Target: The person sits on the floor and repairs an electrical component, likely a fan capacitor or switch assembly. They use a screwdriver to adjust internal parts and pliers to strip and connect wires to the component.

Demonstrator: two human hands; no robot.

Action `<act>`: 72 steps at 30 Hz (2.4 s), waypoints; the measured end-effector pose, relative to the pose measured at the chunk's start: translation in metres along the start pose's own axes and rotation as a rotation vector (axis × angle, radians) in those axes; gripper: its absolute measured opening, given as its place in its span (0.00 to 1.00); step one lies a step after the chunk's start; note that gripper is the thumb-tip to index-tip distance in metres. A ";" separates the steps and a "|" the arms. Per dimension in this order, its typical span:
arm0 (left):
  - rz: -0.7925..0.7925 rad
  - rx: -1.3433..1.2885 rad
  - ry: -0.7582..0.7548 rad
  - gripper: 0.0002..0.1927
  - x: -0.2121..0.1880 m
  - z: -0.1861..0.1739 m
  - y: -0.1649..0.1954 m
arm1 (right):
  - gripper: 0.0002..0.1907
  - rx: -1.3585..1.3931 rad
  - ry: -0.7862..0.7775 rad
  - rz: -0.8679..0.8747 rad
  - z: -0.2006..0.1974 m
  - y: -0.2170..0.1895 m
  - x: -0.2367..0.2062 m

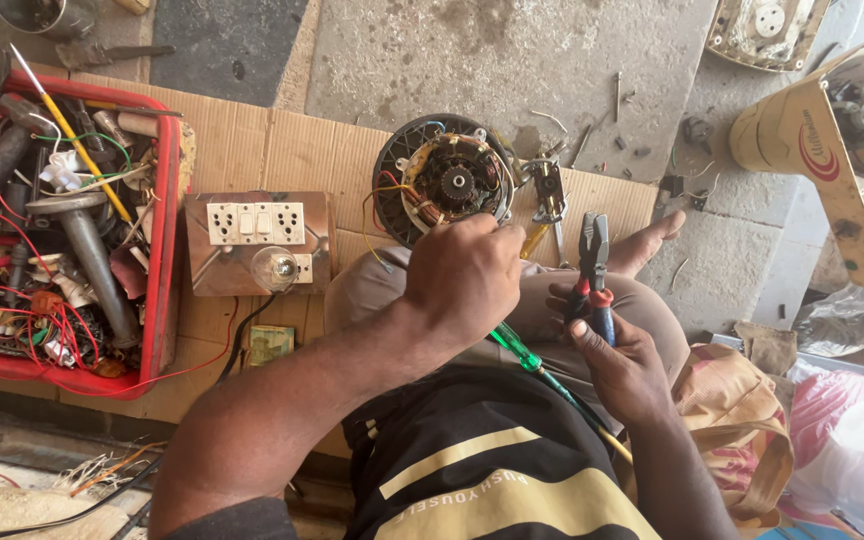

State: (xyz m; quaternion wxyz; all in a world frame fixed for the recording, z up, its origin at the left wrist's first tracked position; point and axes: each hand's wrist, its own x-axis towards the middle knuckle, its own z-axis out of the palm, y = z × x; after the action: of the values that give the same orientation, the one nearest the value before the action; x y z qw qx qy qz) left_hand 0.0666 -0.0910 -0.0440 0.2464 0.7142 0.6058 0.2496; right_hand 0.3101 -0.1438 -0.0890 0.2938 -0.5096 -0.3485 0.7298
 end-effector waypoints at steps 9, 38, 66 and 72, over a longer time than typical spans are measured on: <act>0.074 -0.274 0.227 0.06 -0.007 -0.043 0.006 | 0.28 -0.094 -0.065 0.112 0.013 -0.013 -0.006; -0.247 -0.610 0.277 0.04 -0.072 -0.067 -0.008 | 0.14 0.348 -0.646 0.291 0.070 -0.003 0.005; -0.218 -0.637 0.316 0.03 -0.085 -0.052 -0.003 | 0.08 0.116 -0.590 0.222 0.071 0.004 -0.002; -0.340 -0.575 0.275 0.12 -0.081 -0.053 0.001 | 0.08 -0.299 -0.412 0.225 0.069 0.007 -0.001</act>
State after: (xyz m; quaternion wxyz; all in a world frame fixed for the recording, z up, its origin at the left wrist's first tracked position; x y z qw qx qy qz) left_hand 0.0212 -0.1687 -0.0079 0.3915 0.4645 0.6484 0.4589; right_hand 0.2448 -0.1631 -0.0782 0.0556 -0.4238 -0.4458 0.7865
